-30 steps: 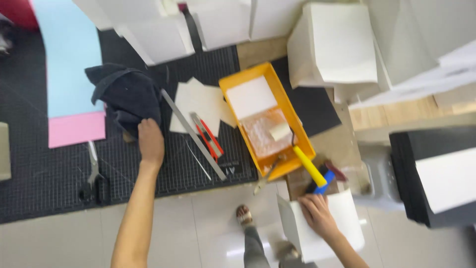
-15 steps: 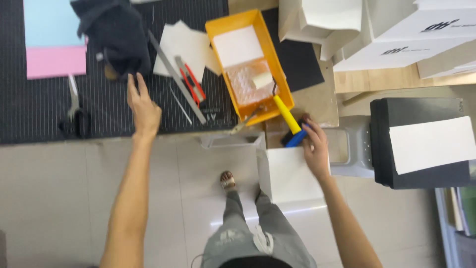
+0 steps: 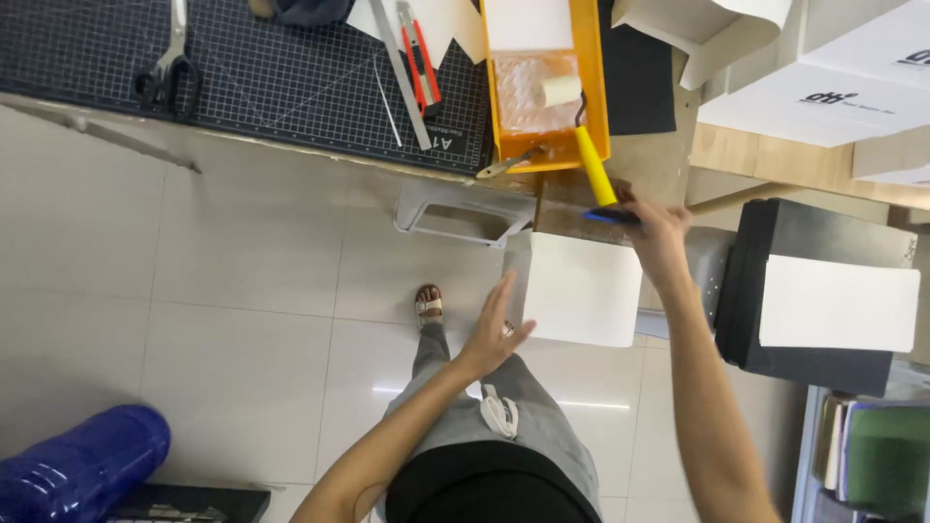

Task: The person applies adhesive to the edges of a white paper box using a yellow roller, then places a white sheet on a black box and smooths it with a blue squeegee. The person repeats the adhesive application and smoothing steps on the white box.

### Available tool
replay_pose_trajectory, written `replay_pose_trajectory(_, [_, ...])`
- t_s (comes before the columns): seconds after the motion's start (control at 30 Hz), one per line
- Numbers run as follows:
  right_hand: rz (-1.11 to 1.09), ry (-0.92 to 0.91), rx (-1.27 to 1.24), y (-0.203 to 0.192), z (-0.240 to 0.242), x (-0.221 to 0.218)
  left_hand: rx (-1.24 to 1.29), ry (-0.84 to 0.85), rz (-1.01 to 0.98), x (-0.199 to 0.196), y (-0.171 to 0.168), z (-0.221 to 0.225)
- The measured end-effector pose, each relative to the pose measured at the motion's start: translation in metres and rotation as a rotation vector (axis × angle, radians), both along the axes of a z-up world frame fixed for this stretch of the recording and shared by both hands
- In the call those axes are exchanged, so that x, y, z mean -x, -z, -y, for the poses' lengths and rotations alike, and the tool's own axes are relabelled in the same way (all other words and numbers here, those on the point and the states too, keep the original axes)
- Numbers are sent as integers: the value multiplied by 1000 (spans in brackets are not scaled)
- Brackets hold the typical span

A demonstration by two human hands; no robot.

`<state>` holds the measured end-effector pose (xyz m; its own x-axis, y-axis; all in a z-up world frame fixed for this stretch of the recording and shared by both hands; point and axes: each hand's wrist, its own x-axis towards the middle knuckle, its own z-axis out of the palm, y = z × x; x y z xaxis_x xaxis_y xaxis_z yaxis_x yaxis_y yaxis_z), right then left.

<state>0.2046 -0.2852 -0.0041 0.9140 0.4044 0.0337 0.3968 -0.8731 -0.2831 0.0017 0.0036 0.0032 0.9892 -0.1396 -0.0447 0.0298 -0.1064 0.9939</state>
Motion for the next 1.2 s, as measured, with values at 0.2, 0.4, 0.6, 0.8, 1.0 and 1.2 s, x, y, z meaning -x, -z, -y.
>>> replay_pose_trajectory(0.2, [-606, 394, -832, -35, -89, 166, 261, -85, -103, -1, -51, -5])
replay_pose_trajectory(0.4, [-687, 346, -844, -72, -149, 177, 797, -268, -299, 5, 1, 9])
replay_pose_trajectory(0.6, [43, 208, -307, 4, -118, 109, 519, -423, -155, -48, 95, 4])
replay_pose_trajectory(0.8, [240, 143, -153, 18, -121, 107, 260, -330, -14, -84, 90, 23])
replay_pose_trajectory(1.0, [256, 119, -158, 11, -126, 107, 123, -425, 181, -98, 88, 35])
replay_pose_trajectory(1.2, [236, 144, -195, 10, -126, 109, 146, -417, 231, -77, 65, 29])
